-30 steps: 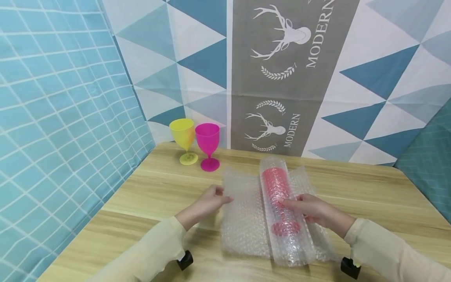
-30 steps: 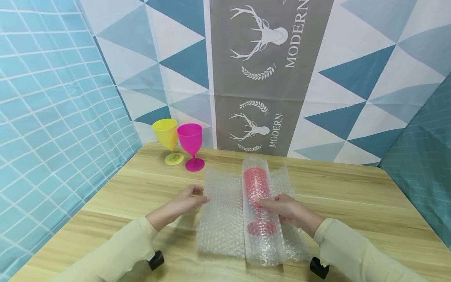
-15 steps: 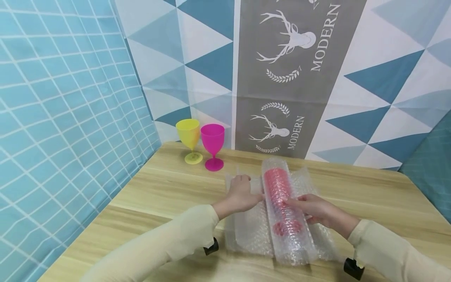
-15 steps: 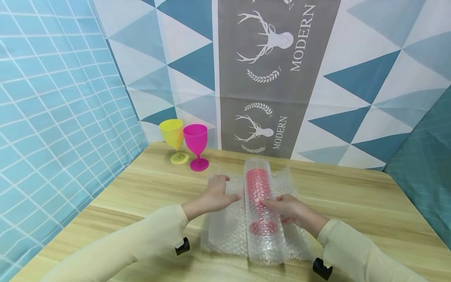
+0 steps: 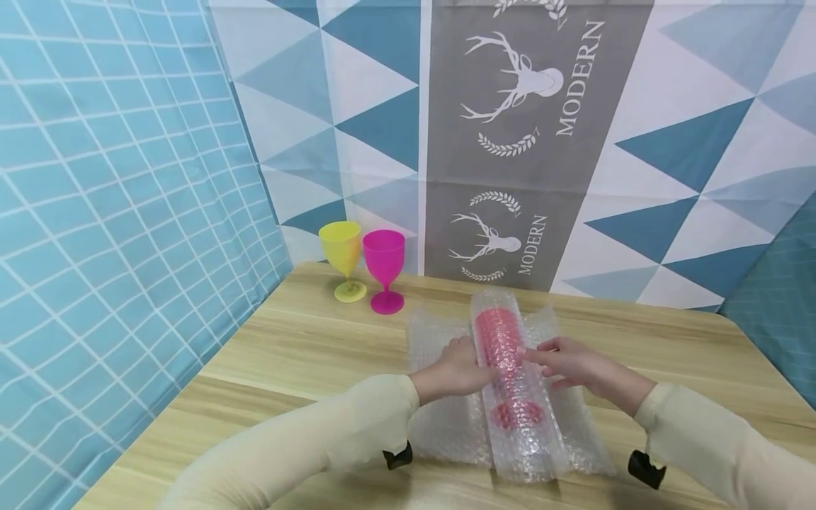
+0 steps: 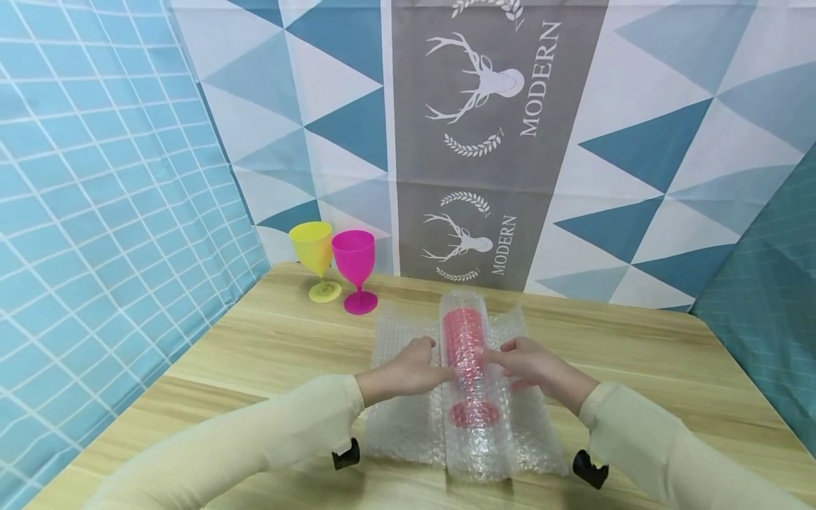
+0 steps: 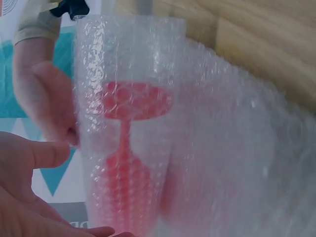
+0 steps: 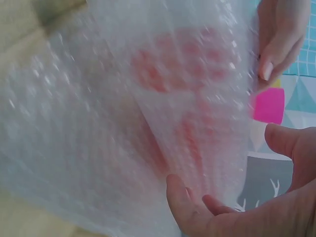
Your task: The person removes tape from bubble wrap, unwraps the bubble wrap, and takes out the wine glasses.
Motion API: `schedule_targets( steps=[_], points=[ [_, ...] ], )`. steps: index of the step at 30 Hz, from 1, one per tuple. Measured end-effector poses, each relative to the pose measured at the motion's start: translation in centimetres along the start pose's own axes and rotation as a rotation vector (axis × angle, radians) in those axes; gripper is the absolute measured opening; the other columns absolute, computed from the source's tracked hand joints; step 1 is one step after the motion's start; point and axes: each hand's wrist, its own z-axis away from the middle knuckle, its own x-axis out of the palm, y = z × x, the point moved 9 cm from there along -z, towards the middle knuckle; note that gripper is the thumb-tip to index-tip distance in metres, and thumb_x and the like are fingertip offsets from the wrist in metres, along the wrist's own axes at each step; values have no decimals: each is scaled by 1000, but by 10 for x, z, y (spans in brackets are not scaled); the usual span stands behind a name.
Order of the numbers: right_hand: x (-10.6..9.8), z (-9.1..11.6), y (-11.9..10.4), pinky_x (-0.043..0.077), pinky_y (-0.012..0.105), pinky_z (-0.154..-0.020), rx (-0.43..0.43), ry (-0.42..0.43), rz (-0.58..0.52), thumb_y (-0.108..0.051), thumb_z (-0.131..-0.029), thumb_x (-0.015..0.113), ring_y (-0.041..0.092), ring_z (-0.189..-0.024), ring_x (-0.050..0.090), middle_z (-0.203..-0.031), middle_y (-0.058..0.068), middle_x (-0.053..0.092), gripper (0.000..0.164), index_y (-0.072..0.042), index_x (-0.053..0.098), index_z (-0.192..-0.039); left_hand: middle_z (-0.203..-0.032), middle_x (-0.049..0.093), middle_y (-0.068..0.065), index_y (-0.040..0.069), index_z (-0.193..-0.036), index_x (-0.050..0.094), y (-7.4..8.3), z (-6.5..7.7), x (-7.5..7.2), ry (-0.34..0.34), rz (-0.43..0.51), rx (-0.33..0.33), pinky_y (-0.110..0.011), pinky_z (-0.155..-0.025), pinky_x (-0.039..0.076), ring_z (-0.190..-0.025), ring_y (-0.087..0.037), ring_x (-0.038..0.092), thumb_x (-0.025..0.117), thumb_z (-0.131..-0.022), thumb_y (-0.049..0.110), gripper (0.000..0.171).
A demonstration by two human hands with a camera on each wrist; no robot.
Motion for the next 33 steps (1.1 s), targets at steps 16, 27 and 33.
schedule_targets(
  steps=[16, 27, 33],
  points=[
    [-22, -25, -29, 48, 52, -100, -59, 42, 160, -36, -98, 51, 46, -122, 52, -137, 32, 47, 61, 13, 43, -133, -142, 42, -31, -12, -133, 44, -28, 3, 32, -87, 395, -231, -63, -110, 33, -130, -48, 43, 72, -80, 27, 71],
    [-25, -41, -47, 60, 34, -73, -139, 143, 237, -22, -88, 65, 21, -80, 66, -88, 14, 68, 30, 5, 68, -99, -134, 56, -16, 3, -138, 43, -27, 1, 48, -206, 505, -216, -54, -103, 44, -122, -35, 54, 67, -86, 27, 61],
    [-32, -42, -67, 60, 32, -68, -168, 158, 348, -23, -84, 69, 16, -70, 64, -76, 5, 65, 22, -2, 67, -79, -135, 56, -14, 6, -140, 42, -15, -11, 36, -200, 496, -148, -51, -107, 42, -124, -32, 53, 65, -87, 25, 61]
  ],
)
